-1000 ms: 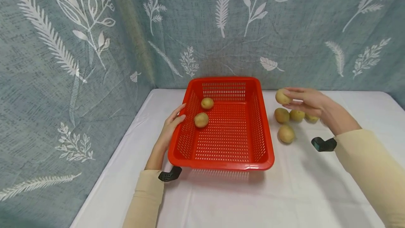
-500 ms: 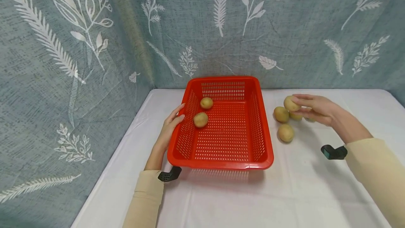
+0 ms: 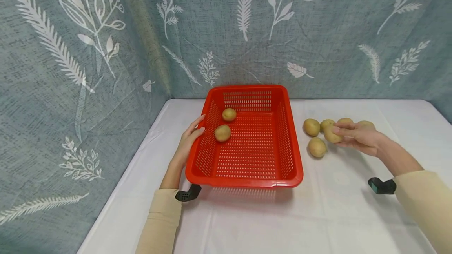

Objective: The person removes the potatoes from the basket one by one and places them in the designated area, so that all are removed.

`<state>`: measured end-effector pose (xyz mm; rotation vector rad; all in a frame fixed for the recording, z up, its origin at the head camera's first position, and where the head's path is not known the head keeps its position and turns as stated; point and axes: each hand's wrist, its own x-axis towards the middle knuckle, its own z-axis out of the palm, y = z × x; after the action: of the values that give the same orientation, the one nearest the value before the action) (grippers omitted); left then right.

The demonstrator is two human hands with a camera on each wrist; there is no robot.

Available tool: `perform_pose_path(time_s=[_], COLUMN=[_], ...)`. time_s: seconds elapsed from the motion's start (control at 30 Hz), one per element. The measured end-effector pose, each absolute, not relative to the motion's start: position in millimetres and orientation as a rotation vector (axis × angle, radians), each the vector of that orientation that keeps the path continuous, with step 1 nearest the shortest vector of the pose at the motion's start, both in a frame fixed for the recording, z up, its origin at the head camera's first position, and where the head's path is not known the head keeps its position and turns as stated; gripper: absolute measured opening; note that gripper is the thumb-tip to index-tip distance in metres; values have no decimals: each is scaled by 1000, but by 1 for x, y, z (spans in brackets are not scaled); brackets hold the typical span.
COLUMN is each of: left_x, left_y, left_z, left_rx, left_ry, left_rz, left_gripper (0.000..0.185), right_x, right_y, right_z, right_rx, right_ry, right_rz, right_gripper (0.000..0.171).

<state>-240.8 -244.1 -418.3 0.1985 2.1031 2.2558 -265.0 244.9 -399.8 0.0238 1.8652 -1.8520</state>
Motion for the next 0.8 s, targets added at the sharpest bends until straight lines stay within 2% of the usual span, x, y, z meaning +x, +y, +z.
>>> perform_pose_path(time_s=[0.2, 0.8], left_x=[-241, -242], left_y=[-245, -245], left_z=[-420, -419], left_rx=[210, 220], left_ry=[2099, 2092], left_rz=[2252, 2250], left_gripper=[50, 50], right_x=[-264, -257], right_y=[249, 250], right_z=[-411, -423], right_rx=[-34, 40], right_ry=[1966, 1975], right_rz=[-1716, -1690], right_gripper=[75, 79])
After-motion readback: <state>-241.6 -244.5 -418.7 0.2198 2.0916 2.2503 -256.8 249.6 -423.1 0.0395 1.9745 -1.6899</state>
